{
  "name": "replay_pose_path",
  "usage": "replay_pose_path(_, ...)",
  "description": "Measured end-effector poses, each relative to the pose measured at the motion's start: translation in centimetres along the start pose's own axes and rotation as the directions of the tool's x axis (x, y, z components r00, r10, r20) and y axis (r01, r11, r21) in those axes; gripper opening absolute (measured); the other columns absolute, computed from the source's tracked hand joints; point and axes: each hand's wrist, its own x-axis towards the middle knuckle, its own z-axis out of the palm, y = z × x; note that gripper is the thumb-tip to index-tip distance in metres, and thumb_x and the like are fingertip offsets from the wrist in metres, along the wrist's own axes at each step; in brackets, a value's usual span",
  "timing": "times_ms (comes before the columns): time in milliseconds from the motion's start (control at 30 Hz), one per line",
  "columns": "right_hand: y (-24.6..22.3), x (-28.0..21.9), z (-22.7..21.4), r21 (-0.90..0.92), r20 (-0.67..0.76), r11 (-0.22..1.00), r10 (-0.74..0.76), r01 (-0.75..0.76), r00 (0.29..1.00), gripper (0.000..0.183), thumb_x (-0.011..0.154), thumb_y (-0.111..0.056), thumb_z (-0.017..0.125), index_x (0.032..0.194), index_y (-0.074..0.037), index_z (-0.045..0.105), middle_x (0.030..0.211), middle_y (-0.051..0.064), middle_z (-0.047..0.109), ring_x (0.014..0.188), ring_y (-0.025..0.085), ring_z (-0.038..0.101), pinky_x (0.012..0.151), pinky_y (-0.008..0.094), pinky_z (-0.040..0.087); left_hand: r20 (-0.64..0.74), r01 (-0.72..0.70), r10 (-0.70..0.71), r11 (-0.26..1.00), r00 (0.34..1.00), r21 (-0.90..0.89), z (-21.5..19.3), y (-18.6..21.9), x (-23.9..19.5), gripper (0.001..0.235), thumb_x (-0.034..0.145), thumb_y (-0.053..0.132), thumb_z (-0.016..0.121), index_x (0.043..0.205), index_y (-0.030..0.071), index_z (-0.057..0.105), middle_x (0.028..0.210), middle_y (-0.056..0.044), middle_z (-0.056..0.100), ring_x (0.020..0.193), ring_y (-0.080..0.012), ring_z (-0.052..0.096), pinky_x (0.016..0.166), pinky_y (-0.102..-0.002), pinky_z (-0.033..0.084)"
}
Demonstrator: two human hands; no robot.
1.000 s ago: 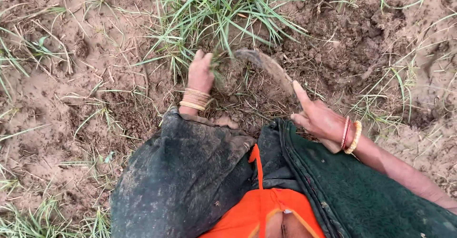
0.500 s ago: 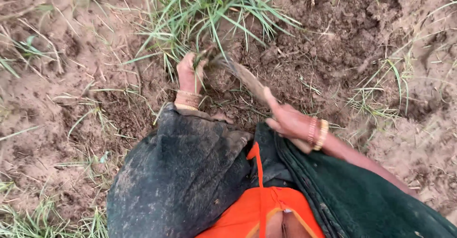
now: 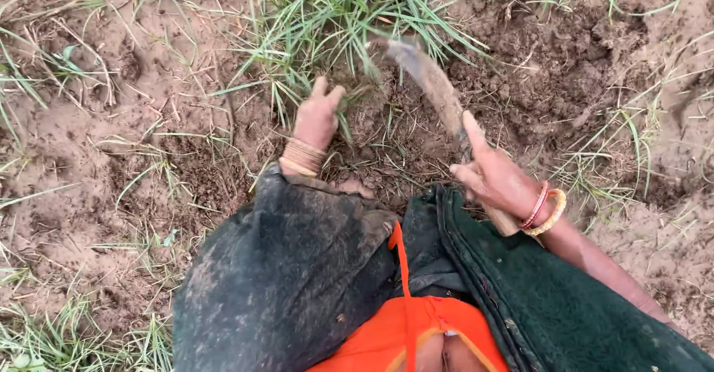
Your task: Weeding or clearing grass from a muddy field using a sickle.
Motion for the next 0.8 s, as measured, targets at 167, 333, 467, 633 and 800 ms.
replay_pose_path(167,-1.2,0.4,1.4,0.014,0.123,0.993,0.114,-0.117,0.986,0.102,0.090,-0.018,0.058,0.163,-0.012,-0.013,0.056,0.010,0.069,0.047,0.022,0.066,0.048,0.037,0.059,0.390,0.394,-0.740,-0.183,0.548,-0.901,-4.3,-0.6,0.9,0.010,0.101,0.006,0.063,0.094,0.001,0.066,0.084,-0.012,0.071,0.053,-0.0124,0.059,0.043,-0.022,0.047)
replay_pose_path(333,-0.8,1.0,2.4,0.005,0.060,1.000,0.025,-0.026,0.998,0.098,0.091,-0.019,0.058,0.158,-0.007,-0.013,0.053,0.013,0.066,0.043,0.024,0.062,0.048,0.038,0.055,-0.105,0.268,-0.713,0.391,0.693,-0.881,-4.6,-6.9,-2.2,0.010,0.099,0.002,0.067,0.109,0.003,0.068,0.094,-0.010,0.075,0.054,-0.0100,0.059,0.045,-0.023,0.048)
replay_pose_path(467,-0.5,2.2,2.7,-0.031,0.054,0.999,0.024,-0.022,0.998,0.099,0.091,-0.019,0.057,0.156,-0.003,-0.016,0.054,0.013,0.067,0.043,0.026,0.061,0.048,0.040,0.054,0.022,0.373,-0.455,0.699,0.890,-0.611,-4.4,-5.0,-0.4,0.023,0.100,0.011,0.064,0.121,0.005,0.068,0.104,-0.008,0.077,0.060,-0.0053,0.067,0.050,-0.022,0.058)
replay_pose_path(633,1.6,6.6,5.0,-0.160,-0.012,0.985,-0.065,0.062,0.998,0.096,0.094,-0.021,0.059,0.157,-0.002,-0.011,0.060,0.011,0.064,0.048,0.026,0.060,0.047,0.041,0.051,0.220,0.578,-0.534,0.752,0.816,-0.317,-2.6,-6.1,1.9,0.047,0.093,0.014,0.072,0.135,0.003,0.055,0.088,-0.011,0.072,0.053,-0.0081,0.057,0.051,-0.025,0.050)
replay_pose_path(800,1.4,4.5,3.7,-0.200,0.047,0.965,-0.164,0.170,0.985,0.089,0.104,-0.020,0.054,0.158,0.001,-0.012,0.058,0.021,0.055,0.051,0.035,0.052,0.052,0.047,0.047,0.358,0.535,-0.402,0.547,0.843,-0.644,-5.2,-8.3,-0.2,0.015,0.102,0.008,0.064,0.112,0.000,0.072,0.093,-0.008,0.072,0.055,-0.0101,0.056,0.051,-0.028,0.051)
